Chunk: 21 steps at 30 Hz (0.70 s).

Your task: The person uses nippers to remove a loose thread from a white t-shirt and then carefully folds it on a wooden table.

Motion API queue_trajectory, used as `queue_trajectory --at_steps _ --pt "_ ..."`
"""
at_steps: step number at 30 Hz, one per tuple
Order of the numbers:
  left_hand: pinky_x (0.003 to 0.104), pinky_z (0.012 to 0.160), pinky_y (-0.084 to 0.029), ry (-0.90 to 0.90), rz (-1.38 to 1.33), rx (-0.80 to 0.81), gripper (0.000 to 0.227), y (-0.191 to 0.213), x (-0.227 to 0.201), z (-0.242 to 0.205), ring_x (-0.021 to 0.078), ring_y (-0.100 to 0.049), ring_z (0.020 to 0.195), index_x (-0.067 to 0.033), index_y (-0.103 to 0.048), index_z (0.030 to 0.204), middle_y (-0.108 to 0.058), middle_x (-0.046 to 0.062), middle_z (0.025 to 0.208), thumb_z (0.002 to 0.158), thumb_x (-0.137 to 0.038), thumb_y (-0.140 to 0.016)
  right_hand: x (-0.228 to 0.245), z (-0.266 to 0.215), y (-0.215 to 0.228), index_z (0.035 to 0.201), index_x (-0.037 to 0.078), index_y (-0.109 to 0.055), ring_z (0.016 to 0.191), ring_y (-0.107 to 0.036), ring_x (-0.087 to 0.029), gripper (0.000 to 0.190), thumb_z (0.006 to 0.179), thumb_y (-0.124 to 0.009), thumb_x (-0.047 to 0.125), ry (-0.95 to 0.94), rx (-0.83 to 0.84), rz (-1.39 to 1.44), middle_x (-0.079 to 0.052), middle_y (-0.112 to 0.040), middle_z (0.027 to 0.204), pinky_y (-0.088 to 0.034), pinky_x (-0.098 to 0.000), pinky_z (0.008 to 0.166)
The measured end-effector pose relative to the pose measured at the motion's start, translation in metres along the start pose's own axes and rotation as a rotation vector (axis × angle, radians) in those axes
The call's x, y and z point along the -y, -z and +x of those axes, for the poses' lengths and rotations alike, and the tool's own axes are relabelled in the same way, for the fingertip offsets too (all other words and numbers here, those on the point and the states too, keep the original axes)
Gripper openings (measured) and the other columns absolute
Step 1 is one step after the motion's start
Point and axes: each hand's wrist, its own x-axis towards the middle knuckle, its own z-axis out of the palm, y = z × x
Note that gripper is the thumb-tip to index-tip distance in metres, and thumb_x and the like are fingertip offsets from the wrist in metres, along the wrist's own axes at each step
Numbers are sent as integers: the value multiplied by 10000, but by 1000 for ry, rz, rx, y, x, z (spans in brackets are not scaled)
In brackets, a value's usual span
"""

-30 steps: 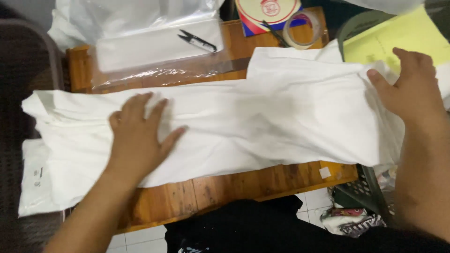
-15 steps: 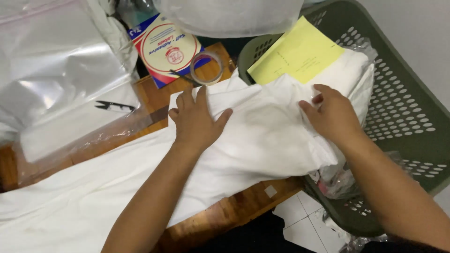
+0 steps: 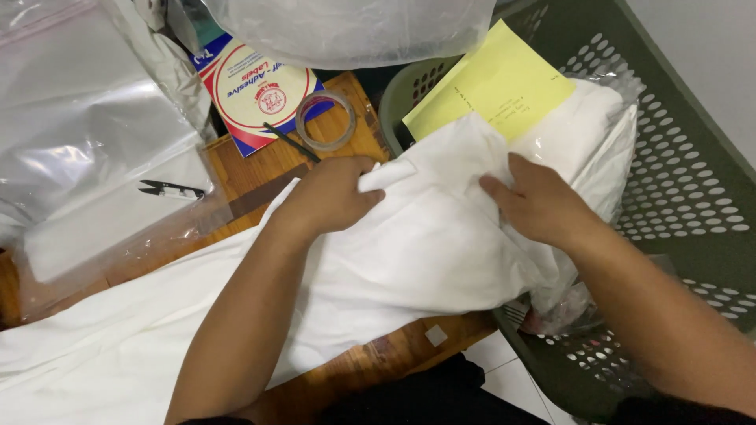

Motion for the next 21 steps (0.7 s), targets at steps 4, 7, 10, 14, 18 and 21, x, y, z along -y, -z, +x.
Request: queue_trajectory --at_steps 4,7,10,14,18,21 --pt "422 646 -476 -59 -12 -213 288 0 -1 -10 336 -610 789 -123 -591 1001 -622 137 802 731 -220 -570 -4 0 8 1322 -33 -283 1173 -379 -347 667 868 -413 438 -1 -170 106 -253 -443 1208 -301 -464 960" --pt "557 787 -357 -60 301 -560 508 -8 -2 -21 370 -395 1001 -85 -470 1139 -435 154 1040 759 -376 -637 -16 8 0 1116 -22 -467 933 -550 -354 451 952 -390 391 68 -335 -89 -237 -569 932 -442 -431 766" --pt "654 869 -227 91 168 -495 709 -17 11 -44 473 -236 1128 -27 -316 1308 -236 260 1254 807 -466 -559 -11 -5 -4 1204 -31 -436 1003 -500 -353 474 856 -576 258 228 -456 -190 -214 -510 1020 -415 -416 819" --pt "549 819 -272 256 221 -598 698 -48 58 -111 347 -270 1189 -91 -350 1284 -299 200 1284 759 -520 -516 -6 -25 -4 1175 102 -457 875 -532 -239 555 748 -570 438 104 -112 -309 -69 -546 1007 -435 -400 688" --pt "531 945 -137 573 181 -494 696 -91 95 -177 326 -52 1309 -55 -166 1356 -97 156 1428 825 -474 -331 -38 -31 -13 1172 200 -524 811 -554 -216 502 719 -603 402 15 -22 -414 -26 -635 762 -429 -371 710" --pt "547 988 -13 768 81 -370 733 -106 125 -195 248 69 1324 -44 -35 1363 48 86 1446 813 -481 -245 -51 -34 -20 909 95 -624 817 -561 -225 408 711 -619 452 -2 -39 -384 -28 -619 881 -421 -353 699"
